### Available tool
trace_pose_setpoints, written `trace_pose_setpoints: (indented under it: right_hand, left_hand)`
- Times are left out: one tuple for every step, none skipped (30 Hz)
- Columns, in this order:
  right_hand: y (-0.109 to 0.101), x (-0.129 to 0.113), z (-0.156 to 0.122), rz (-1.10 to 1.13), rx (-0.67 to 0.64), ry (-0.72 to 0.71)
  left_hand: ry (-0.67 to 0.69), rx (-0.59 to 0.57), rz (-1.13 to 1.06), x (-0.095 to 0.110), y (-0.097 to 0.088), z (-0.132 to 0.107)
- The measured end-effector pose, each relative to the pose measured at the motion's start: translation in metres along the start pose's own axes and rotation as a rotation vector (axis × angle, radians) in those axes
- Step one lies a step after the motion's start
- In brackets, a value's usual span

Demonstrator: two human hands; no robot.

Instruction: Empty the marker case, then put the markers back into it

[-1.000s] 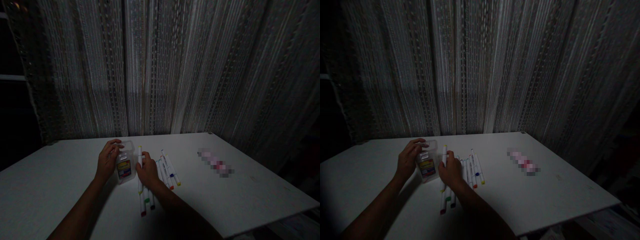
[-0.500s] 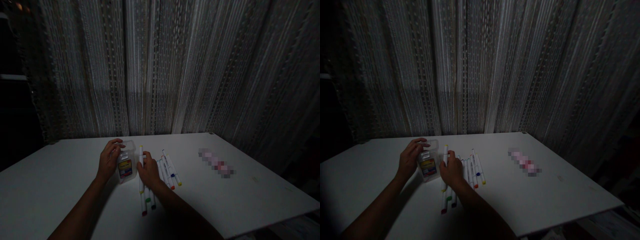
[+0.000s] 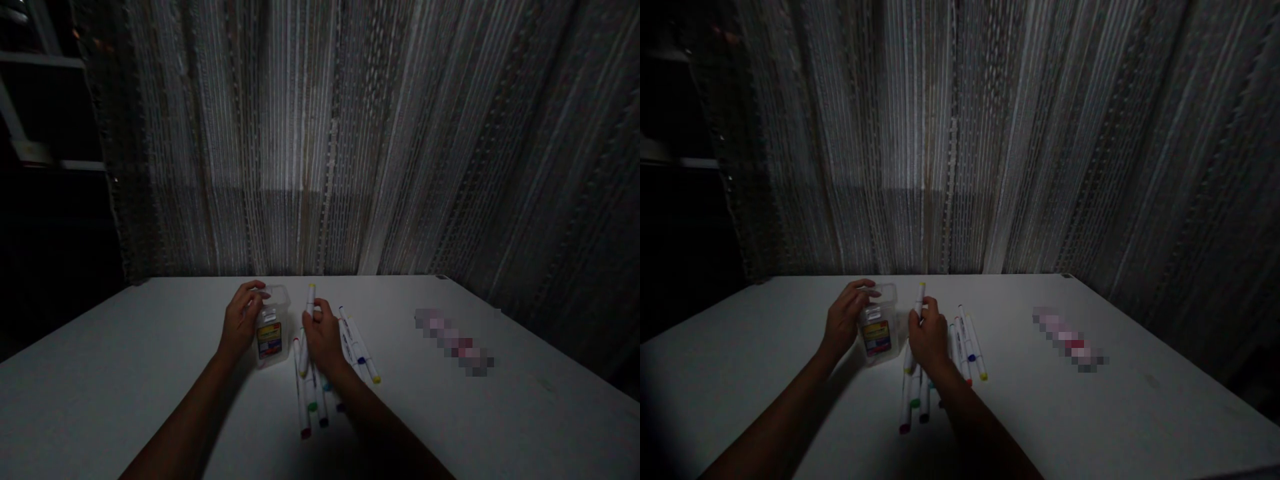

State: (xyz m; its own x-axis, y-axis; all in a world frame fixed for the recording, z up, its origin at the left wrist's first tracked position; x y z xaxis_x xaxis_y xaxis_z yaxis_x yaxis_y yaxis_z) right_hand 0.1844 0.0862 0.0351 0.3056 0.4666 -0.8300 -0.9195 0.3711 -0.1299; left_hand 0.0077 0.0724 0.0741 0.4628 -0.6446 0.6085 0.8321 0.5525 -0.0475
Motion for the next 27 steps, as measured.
trace_pose_setpoints:
  right_hand:
    - [-0.007,-0.009,0.008,0.071,0.035,-0.008]
    - [-0.015,-0.021,0.017,0.142,0.067,-0.025]
    - [-0.023,-0.035,0.026,0.209,0.095,-0.051]
    - [-0.030,-0.051,0.035,0.261,0.115,-0.088]
    - [-0.035,-0.067,0.044,0.294,0.130,-0.130]
    - [-0.038,-0.083,0.052,0.312,0.139,-0.174]
    - [-0.038,-0.098,0.058,0.315,0.136,-0.218]
    - [-0.035,-0.111,0.062,0.300,0.121,-0.260]
    - [-0.029,-0.122,0.064,0.267,0.094,-0.296]
    - [-0.020,-0.129,0.064,0.213,0.053,-0.325]
    - [-0.009,-0.133,0.063,0.143,0.003,-0.347]
    - [0.003,-0.133,0.061,0.063,-0.052,-0.362]
    - [0.015,-0.131,0.058,-0.018,-0.105,-0.371]
    - [0.025,-0.127,0.055,-0.091,-0.151,-0.375]
    - [0.034,-0.122,0.052,-0.150,-0.194,-0.374]
    - [0.042,-0.118,0.050,-0.193,-0.239,-0.370]
    - [0.049,-0.113,0.047,-0.225,-0.290,-0.364]
    - [0.056,-0.109,0.044,-0.249,-0.345,-0.358]
    - [0.061,-0.106,0.042,-0.267,-0.402,-0.355]
    - [0.066,-0.104,0.039,-0.281,-0.456,-0.358]
    - [0.070,-0.103,0.037,-0.293,-0.502,-0.367]
    - [0.074,-0.103,0.035,-0.302,-0.542,-0.382]
    - [0.076,-0.105,0.033,-0.311,-0.575,-0.399]
    - [0.078,-0.106,0.031,-0.324,-0.603,-0.417]
    - [0.079,-0.107,0.029,-0.342,-0.626,-0.433]
    - [0.079,-0.109,0.028,-0.366,-0.639,-0.447]
    - [0.079,-0.110,0.027,-0.396,-0.648,-0.461]
  left_hand:
    - [0.001,-0.001,-0.003,-0.001,0.000,0.000]
    - [0.002,0.002,-0.010,-0.001,0.000,0.000]
    - [0.002,0.006,-0.020,-0.002,0.000,0.000]
    - [0.002,0.011,-0.030,-0.003,0.000,0.000]
    - [0.001,0.017,-0.039,-0.004,0.000,0.000]
    - [-0.001,0.022,-0.048,-0.004,-0.001,0.000]
    - [0.000,0.026,-0.055,-0.004,-0.001,0.000]
    - [0.002,0.027,-0.062,-0.004,-0.001,0.000]
    - [0.006,0.027,-0.067,-0.004,-0.001,0.000]
    - [0.007,0.029,-0.073,-0.004,-0.001,0.000]
    - [0.004,0.034,-0.081,-0.004,-0.001,0.000]
    - [-0.004,0.040,-0.091,-0.004,-0.001,0.000]
    - [-0.015,0.044,-0.104,-0.005,-0.002,0.000]
    - [-0.028,0.047,-0.119,-0.006,-0.001,0.000]
    - [-0.037,0.048,-0.135,-0.006,-0.001,0.000]
    - [-0.039,0.050,-0.148,-0.006,-0.001,0.000]
    - [-0.033,0.050,-0.157,-0.006,-0.001,0.001]
    - [-0.023,0.053,-0.163,-0.005,-0.001,0.001]
    - [-0.011,0.055,-0.167,-0.004,-0.001,0.002]
    - [0.000,0.052,-0.168,-0.004,-0.001,0.002]
    - [0.009,0.048,-0.166,-0.003,-0.001,0.002]
    - [0.017,0.043,-0.160,-0.003,0.000,0.002]
    - [0.024,0.038,-0.152,-0.003,0.000,0.002]
    - [0.031,0.034,-0.143,-0.002,0.000,0.002]
    - [0.037,0.029,-0.136,-0.002,0.000,0.002]
    - [0.038,0.029,-0.131,-0.001,-0.001,0.002]
    - [0.036,0.029,-0.131,-0.001,-0.001,0.002]
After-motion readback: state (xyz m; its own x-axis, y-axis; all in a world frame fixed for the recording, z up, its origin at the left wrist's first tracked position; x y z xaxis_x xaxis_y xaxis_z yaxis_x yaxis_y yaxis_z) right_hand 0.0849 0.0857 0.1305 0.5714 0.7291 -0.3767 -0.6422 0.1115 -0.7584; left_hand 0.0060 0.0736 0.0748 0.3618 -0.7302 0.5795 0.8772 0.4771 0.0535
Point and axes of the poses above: each hand's wrist, its own z-axis towards the middle knuckle, its own y-axis out of the palm, x = y × z, the point moved 8 cm from there along z, towards the middle knuckle, and after that the axes turned 14 degrees about x, right-handed, at the moved point
